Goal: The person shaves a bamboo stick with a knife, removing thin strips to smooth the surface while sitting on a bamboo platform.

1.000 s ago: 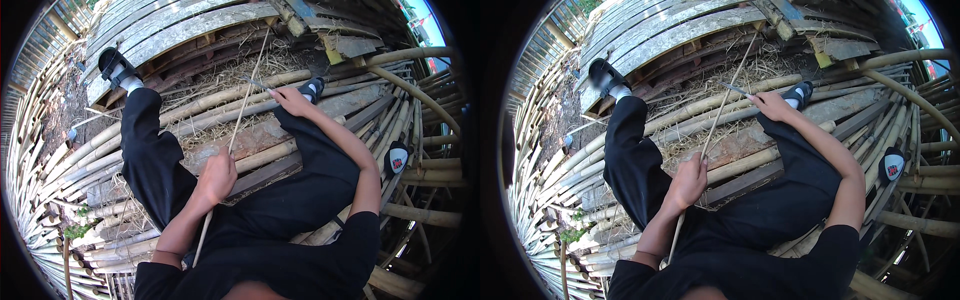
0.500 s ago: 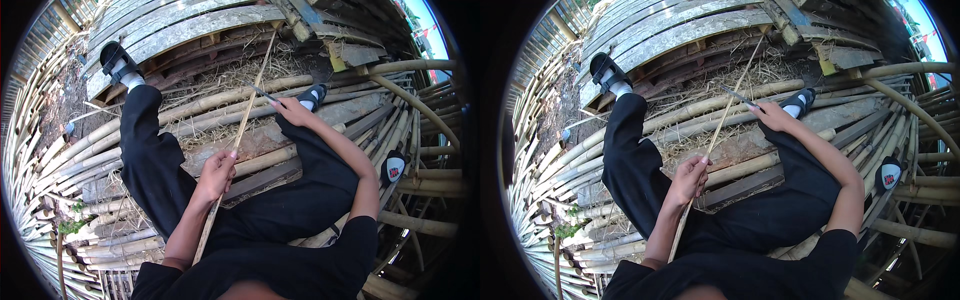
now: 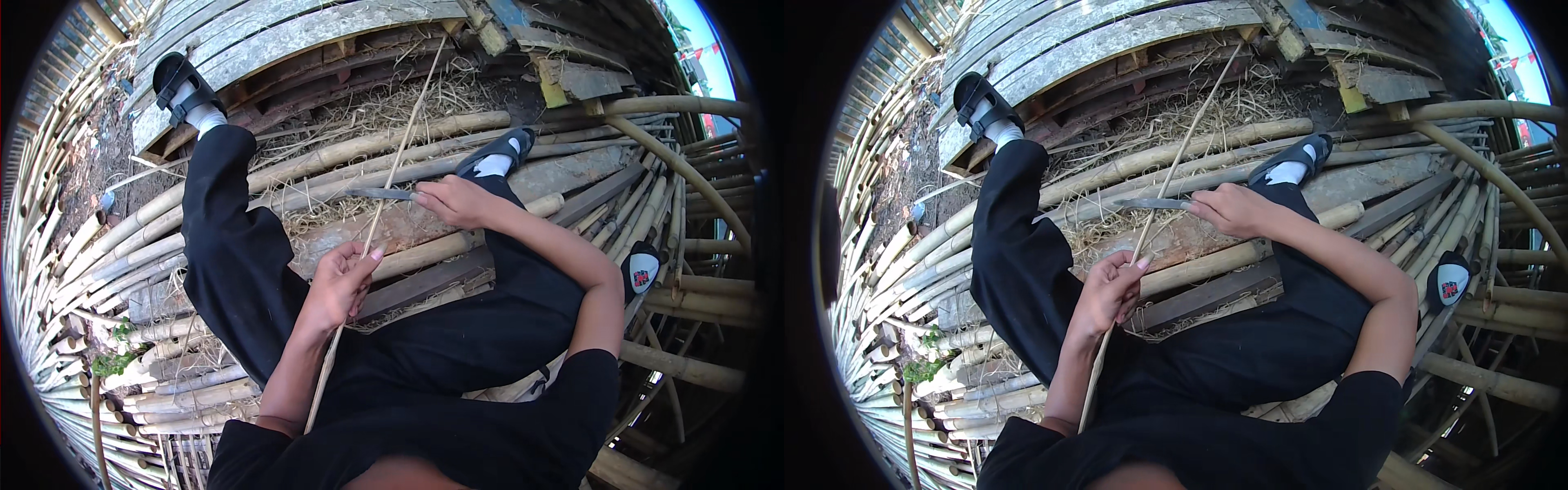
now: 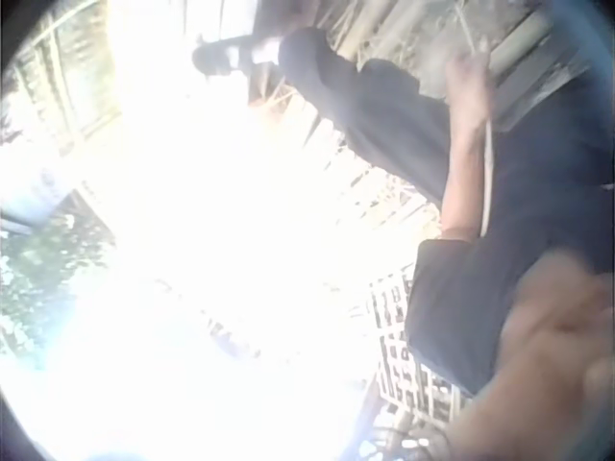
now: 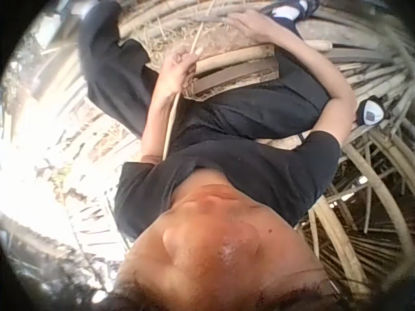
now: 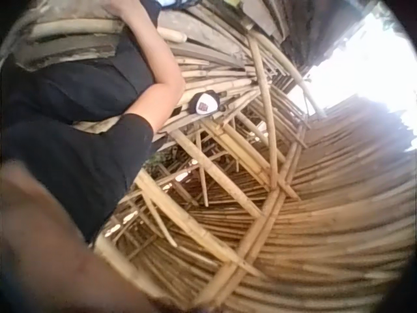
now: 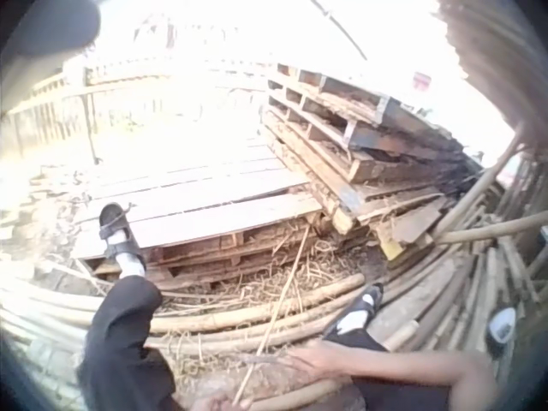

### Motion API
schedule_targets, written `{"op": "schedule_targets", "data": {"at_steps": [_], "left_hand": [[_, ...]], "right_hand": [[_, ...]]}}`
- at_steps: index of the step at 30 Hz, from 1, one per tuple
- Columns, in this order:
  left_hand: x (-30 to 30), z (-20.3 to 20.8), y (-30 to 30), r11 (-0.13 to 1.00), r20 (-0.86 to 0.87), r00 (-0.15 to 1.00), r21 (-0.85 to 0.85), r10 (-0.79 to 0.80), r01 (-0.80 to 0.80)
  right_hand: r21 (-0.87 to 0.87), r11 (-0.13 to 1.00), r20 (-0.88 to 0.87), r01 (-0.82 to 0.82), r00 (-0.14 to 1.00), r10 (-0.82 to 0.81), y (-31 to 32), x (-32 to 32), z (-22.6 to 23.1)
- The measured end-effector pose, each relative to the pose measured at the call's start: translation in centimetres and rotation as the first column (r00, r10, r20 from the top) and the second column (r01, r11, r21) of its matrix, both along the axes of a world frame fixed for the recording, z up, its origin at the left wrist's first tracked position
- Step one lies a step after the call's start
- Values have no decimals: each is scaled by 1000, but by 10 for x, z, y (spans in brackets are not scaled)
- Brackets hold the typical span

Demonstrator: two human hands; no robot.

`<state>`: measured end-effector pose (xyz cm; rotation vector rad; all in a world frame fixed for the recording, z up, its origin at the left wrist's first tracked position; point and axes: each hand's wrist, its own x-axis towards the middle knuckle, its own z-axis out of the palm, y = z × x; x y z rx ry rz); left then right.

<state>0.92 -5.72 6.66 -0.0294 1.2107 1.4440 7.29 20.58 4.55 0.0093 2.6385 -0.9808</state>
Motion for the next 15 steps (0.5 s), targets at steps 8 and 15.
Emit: {"op": "schedule_targets", "data": {"at_steps": [8,15], "left_hand": [[2,1,0,999,-12,1000,-46,-17,17],[-1,3,-2,999,-50,999,-42,-6,4]], "right_hand": [[40,995,-264,-87,960,95,7,-3,-49],[93,990,-265,103,961,-75,11,-8,-54]]}}
